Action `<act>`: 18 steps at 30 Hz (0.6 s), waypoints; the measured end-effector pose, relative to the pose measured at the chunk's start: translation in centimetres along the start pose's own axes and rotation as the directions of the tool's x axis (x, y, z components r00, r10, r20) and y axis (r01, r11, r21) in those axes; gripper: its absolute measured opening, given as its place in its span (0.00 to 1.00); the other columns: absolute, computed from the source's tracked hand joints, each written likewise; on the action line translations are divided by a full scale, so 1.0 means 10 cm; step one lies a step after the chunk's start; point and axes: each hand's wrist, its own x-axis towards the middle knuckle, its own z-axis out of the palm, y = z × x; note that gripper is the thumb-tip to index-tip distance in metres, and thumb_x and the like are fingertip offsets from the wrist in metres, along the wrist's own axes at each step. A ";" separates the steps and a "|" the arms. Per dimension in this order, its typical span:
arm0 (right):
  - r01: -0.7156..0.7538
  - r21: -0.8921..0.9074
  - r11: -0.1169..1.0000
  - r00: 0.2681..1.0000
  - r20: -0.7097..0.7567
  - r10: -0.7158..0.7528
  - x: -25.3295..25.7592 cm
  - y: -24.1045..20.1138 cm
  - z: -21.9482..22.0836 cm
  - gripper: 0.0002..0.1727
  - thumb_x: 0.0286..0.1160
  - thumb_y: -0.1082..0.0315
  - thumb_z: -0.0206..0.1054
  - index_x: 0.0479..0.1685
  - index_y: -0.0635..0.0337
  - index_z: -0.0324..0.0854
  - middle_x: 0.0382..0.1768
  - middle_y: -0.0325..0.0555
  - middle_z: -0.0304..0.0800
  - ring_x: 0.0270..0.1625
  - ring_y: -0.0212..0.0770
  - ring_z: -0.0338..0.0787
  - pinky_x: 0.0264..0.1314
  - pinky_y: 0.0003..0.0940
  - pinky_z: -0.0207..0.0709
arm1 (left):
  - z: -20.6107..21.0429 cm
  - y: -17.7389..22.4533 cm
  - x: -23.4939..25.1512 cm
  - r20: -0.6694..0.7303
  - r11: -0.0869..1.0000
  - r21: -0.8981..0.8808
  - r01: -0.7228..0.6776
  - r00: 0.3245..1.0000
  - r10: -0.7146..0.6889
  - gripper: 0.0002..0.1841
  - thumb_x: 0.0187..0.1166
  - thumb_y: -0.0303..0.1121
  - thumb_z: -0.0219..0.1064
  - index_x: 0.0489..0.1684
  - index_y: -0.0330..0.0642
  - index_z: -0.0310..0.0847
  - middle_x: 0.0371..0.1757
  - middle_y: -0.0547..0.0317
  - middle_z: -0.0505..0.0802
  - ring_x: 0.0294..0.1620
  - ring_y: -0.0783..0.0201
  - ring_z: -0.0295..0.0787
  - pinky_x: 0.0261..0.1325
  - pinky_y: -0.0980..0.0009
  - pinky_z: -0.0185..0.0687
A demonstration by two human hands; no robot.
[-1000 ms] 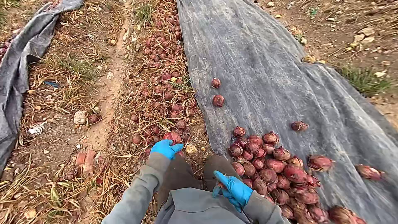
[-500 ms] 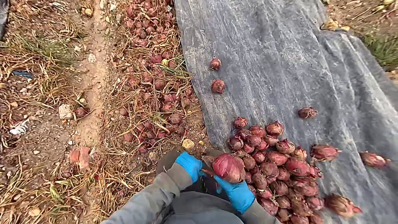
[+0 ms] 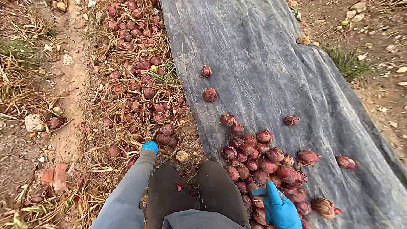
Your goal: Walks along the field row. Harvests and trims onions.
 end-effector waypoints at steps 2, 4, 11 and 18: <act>-0.030 -0.050 0.998 0.993 0.114 0.035 -0.06 0.05 0.10 0.31 0.89 0.39 0.50 0.39 0.52 0.92 0.09 0.34 0.70 0.08 0.34 0.66 0.11 0.36 0.66 | -0.09 -0.30 -0.05 0.048 0.997 -0.030 0.075 0.996 -0.073 0.19 0.86 0.41 0.62 0.62 0.35 0.88 0.67 0.35 0.90 0.70 0.35 0.86 0.68 0.30 0.78; -0.044 -0.045 0.998 0.973 0.224 0.053 -0.12 0.04 0.22 0.23 0.82 0.41 0.61 0.47 0.49 0.93 0.12 0.33 0.73 0.09 0.32 0.64 0.11 0.34 0.64 | -0.19 -0.50 -0.27 0.060 0.989 -0.121 0.085 0.995 -0.078 0.27 0.85 0.55 0.62 0.63 0.40 0.88 0.66 0.38 0.91 0.70 0.37 0.87 0.69 0.29 0.77; -0.044 0.137 0.990 0.701 0.710 -0.067 -0.32 -0.48 0.86 0.29 0.95 0.46 0.42 0.66 0.56 0.84 0.16 0.36 0.73 0.11 0.34 0.71 0.13 0.33 0.75 | -0.01 -0.43 -2.25 -0.405 -0.066 -0.914 -0.400 0.903 0.145 0.10 0.82 0.35 0.64 0.37 0.38 0.86 0.19 0.63 0.88 0.21 0.69 0.85 0.34 0.70 0.86; 0.221 0.258 0.941 0.579 0.741 -0.339 -0.91 -0.66 1.04 0.31 0.79 0.31 0.53 0.34 0.50 0.79 0.12 0.31 0.75 0.11 0.29 0.74 0.15 0.28 0.74 | 0.50 -0.19 -3.23 -0.464 -0.085 -0.884 -0.460 0.839 0.286 0.15 0.65 0.50 0.80 0.32 0.49 0.90 0.19 0.74 0.87 0.19 0.76 0.80 0.27 0.73 0.80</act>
